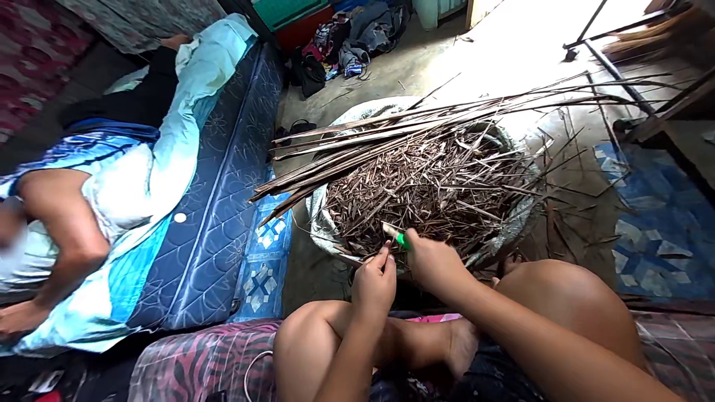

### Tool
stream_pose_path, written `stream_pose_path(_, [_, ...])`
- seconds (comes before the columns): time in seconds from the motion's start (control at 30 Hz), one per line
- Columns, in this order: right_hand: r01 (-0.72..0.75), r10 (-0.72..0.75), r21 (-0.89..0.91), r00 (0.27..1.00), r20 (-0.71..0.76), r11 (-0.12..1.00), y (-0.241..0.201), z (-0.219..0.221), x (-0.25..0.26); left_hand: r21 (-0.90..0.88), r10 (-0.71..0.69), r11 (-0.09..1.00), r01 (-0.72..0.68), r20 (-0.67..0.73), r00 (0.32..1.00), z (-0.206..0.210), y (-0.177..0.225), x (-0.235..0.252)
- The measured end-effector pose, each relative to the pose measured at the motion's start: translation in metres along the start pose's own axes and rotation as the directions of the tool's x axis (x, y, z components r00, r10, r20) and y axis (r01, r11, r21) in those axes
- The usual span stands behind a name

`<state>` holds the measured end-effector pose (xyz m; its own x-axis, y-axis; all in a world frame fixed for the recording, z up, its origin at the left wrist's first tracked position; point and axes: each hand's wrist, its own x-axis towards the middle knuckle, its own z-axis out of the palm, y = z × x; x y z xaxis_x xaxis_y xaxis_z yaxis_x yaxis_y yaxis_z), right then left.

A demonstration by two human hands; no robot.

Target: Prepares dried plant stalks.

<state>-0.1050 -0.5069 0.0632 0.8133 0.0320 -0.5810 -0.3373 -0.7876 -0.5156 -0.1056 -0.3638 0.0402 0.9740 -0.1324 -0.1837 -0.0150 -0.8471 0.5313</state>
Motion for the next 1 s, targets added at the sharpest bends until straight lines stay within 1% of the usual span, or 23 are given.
stream_pose_path(0.07, [0.028,-0.030,0.023,0.995,0.097,0.999,-0.004,0.008,-0.009,0.024,-0.041,0.999,0.041,-0.014,0.999,-0.002,0.004,0.000])
stream_pose_path(0.1, [0.031,-0.031,0.003,0.994,0.103,1.000,-0.004,0.011,-0.008,0.036,-0.064,0.997,0.064,-0.004,0.998,-0.004,0.006,0.000])
stream_pose_path(0.17, [0.005,-0.003,-0.049,0.999,0.042,0.999,0.000,0.012,-0.002,0.064,-0.059,0.996,0.059,-0.004,0.998,-0.003,0.005,-0.002])
stream_pose_path(0.23, [-0.069,0.066,-0.051,0.996,-0.061,0.996,0.006,0.004,0.011,0.089,-0.016,0.996,0.018,-0.027,0.999,0.001,0.004,-0.003])
stream_pose_path(0.3, [-0.138,0.132,-0.049,0.985,-0.114,0.989,0.012,-0.011,0.019,0.139,-0.004,0.990,0.008,-0.029,1.000,0.001,0.007,-0.006])
stream_pose_path(0.37, [-0.130,0.126,-0.035,0.987,-0.103,0.991,0.013,-0.020,0.015,0.221,-0.046,0.975,0.040,0.025,0.999,-0.002,0.011,-0.007])
stream_pose_path(0.43, [-0.054,0.054,0.004,0.997,-0.063,0.999,0.007,-0.017,0.004,0.230,-0.103,0.970,0.076,0.110,0.989,-0.006,0.014,-0.006])
stream_pose_path(0.47, [-0.013,0.014,0.018,1.000,-0.027,1.000,0.004,-0.011,-0.001,0.177,-0.098,0.981,0.073,0.135,0.986,-0.006,0.013,-0.005])
stream_pose_path(0.53, [0.049,-0.050,0.020,0.998,0.047,0.999,0.000,0.002,-0.005,-0.038,-0.076,0.996,0.083,0.147,0.986,-0.005,0.007,-0.003])
stream_pose_path(0.6, [0.067,-0.067,-0.002,0.994,0.084,0.998,0.000,0.009,-0.003,-0.227,-0.095,0.966,0.128,0.148,0.984,-0.006,0.004,-0.001])
stream_pose_path(0.63, [0.064,-0.063,-0.006,0.995,0.076,0.998,0.002,0.008,0.000,-0.283,-0.118,0.945,0.163,0.170,0.978,-0.010,0.005,0.000])
stream_pose_path(0.73, [0.030,-0.030,-0.014,1.000,0.006,0.999,0.008,-0.002,0.007,-0.388,-0.162,0.884,0.260,0.267,0.950,-0.019,0.003,0.006])
stream_pose_path(0.8, [0.032,-0.032,-0.005,0.999,-0.005,0.999,0.008,-0.009,0.008,-0.431,-0.154,0.859,0.277,0.298,0.942,-0.022,-0.001,0.006])
stream_pose_path(0.93, [0.132,-0.133,0.022,0.990,0.042,0.991,0.010,0.001,0.007,-0.531,-0.117,0.809,0.252,0.275,0.954,-0.018,-0.015,-0.004])
stream_pose_path(1.0, [0.149,-0.152,0.039,0.986,0.072,0.988,0.012,0.008,0.010,-0.575,-0.122,0.768,0.283,0.303,0.945,-0.015,-0.019,-0.012])
